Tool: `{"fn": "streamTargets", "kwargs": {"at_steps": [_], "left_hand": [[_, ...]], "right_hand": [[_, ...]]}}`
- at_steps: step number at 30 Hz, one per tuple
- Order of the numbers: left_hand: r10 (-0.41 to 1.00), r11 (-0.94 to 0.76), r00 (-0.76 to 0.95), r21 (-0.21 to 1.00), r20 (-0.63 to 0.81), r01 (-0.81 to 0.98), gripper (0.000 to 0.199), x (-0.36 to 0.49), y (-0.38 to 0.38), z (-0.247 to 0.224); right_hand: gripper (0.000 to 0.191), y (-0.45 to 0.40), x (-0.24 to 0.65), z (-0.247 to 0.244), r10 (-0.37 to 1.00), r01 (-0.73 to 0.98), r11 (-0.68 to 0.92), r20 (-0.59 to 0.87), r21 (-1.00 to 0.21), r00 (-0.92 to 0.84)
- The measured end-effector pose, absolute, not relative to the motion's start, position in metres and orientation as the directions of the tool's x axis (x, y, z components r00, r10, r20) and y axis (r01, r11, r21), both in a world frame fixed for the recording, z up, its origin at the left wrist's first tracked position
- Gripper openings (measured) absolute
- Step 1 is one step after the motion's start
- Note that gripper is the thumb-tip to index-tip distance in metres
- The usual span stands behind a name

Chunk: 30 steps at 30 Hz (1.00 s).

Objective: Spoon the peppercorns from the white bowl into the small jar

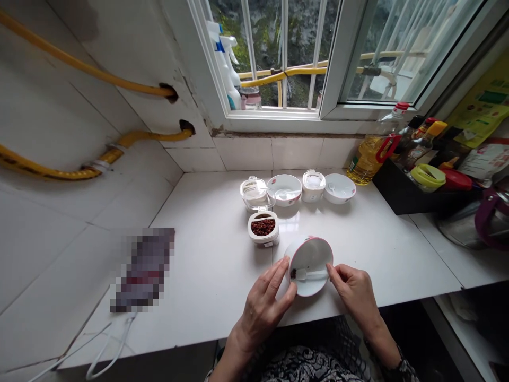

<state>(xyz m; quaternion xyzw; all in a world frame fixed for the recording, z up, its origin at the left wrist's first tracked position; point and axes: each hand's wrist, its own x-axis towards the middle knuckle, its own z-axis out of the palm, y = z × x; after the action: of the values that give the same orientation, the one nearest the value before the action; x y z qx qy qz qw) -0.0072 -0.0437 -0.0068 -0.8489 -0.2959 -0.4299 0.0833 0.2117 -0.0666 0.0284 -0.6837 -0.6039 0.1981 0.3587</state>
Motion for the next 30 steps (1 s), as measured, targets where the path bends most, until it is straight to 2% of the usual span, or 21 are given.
{"fn": "streamTargets", "kwargs": {"at_steps": [3,7,9,12,19,30], "left_hand": [[0.426,-0.816,0.466,0.107,0.775,0.568,0.021,-0.007,-0.044,-0.007],[0.42,-0.815,0.455,0.106,0.785,0.57,0.02,-0.008,-0.045,-0.007],[0.421,-0.813,0.445,0.111,0.791,0.572,0.02,-0.008,-0.044,-0.008],[0.427,-0.806,0.433,0.117,0.794,0.581,0.022,-0.007,-0.044,-0.008],[0.465,-0.777,0.378,0.165,0.8,0.607,0.015,-0.005,-0.041,-0.005],[0.587,-0.732,0.3,0.334,0.752,0.594,0.009,-0.008,-0.038,-0.007]], "right_hand": [[0.059,-0.066,0.196,0.026,0.964,0.57,-0.035,0.123,-0.821,0.236],[0.058,-0.064,0.18,0.027,0.948,0.262,-0.144,-0.057,-0.954,0.314],[0.06,-0.061,0.177,0.029,0.933,0.121,-0.206,-0.157,-0.971,0.324],[0.062,-0.057,0.178,0.032,0.919,0.015,-0.245,-0.228,-0.969,0.323],[0.059,-0.053,0.183,0.037,0.919,-0.039,-0.241,-0.241,-0.97,0.311],[0.06,-0.051,0.198,0.047,0.926,0.067,-0.151,-0.118,-0.986,0.358]]}}
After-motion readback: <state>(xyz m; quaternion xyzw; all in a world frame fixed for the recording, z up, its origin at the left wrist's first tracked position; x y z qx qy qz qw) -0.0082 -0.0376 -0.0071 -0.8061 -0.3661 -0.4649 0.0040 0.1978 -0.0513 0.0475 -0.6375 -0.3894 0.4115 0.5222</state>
